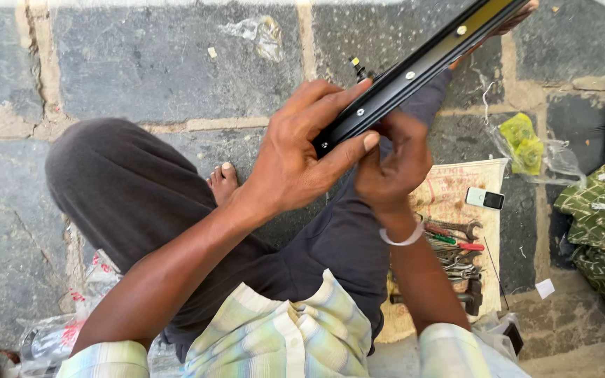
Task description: The person is working on a bicycle wheel by hand, manipulating the spokes and rim while sitting on a tiled floor.
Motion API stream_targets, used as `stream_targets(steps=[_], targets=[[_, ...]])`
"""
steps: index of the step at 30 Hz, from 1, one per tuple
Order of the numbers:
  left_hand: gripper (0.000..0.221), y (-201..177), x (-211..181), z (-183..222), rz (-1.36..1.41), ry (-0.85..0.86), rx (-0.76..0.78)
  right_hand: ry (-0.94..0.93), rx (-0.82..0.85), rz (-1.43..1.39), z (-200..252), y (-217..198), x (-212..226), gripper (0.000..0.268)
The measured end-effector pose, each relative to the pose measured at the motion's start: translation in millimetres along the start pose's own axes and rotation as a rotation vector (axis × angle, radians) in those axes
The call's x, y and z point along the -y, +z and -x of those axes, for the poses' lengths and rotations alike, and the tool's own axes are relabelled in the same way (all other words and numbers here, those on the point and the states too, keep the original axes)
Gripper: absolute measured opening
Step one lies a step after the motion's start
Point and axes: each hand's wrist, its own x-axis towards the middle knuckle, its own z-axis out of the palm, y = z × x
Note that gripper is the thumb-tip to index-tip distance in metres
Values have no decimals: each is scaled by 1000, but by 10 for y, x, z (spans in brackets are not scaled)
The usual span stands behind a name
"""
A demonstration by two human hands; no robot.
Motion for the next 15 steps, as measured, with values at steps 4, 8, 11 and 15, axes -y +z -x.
stream_targets(steps=[4,8,11,15], targets=[[48,56,-66,-16,-29,-96,-62,-13,425,-1,-453,-301,14,38],[49,156,-82,17,-75,-101,-204,-137,13,255,-190,97,-22,28],[52,139,-53,23,-142,-45,-204,-58,-172,187,211,424,51,28],[56,10,-19,5,-30,-16,-77,191,-108,130,294,345,99,30]])
